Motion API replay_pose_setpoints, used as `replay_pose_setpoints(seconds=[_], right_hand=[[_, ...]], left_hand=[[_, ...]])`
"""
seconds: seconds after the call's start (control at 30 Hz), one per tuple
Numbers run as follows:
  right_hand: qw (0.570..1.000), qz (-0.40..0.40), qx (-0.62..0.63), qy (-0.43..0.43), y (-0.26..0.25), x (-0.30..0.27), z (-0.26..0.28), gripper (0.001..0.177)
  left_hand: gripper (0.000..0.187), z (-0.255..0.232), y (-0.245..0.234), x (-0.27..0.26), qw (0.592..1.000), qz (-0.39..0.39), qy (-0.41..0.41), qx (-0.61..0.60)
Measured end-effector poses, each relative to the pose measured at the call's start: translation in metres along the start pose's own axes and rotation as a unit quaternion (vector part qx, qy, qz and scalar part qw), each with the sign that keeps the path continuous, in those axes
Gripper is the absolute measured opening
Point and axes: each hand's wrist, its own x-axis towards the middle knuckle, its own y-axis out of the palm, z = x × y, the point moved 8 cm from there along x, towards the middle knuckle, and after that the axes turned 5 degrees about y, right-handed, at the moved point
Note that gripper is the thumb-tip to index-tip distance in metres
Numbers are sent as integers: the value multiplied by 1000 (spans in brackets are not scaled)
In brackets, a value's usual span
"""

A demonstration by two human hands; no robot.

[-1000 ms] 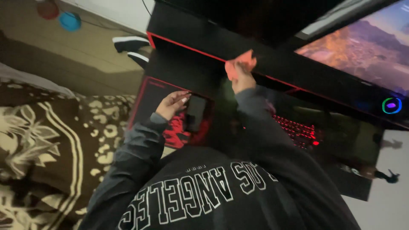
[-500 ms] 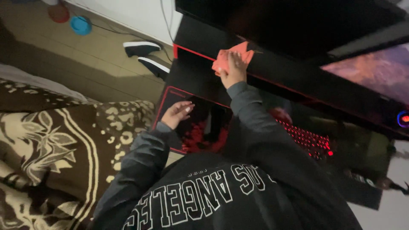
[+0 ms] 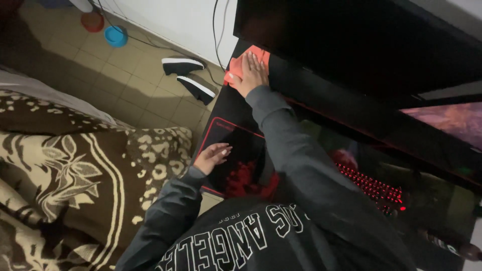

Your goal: The person wipes a black desk surface with an orange cloth, moving from the right side near a monitor toward the left side over a mousepad. The person briefly lifts and replaces the mousepad to wipe underneath it, then continues wiping the surrounding desk area.

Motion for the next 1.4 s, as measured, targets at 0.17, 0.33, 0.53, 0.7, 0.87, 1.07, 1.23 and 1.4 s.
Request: replay_pose_setpoints(seconds=[0.17,0.33,0.53,0.7,0.87,1.07,1.23,1.4], right_hand=[[996,37,38,69,-29,29,-3,79],[990,-23,57,125,-39,57,-24,75],[973,-186,130,50,14,118,-60,59],[941,-181,277,68,29,144,-78,46],[771,102,537,327,93,137,-80,70],[985,-107,103,81,-53,54,-2,63],[981,-183,-6,-62,-1,36,-3,77],[994,-59,12,-90,-6,-13,13,74]], left_hand=[[44,5,-3,-6,998,10,-58,-9],[41,7,-10,-11,997,-23,-80,-11],[44,4,-21,-17,996,-32,-89,10],[42,20,-35,-17,995,-48,-81,-14],[42,12,-35,-25,996,-49,-72,-13],[39,35,-43,-23,994,-74,-85,-14],[34,31,-32,-10,994,-89,-64,-24],[34,26,-29,-4,998,-41,-32,37]])
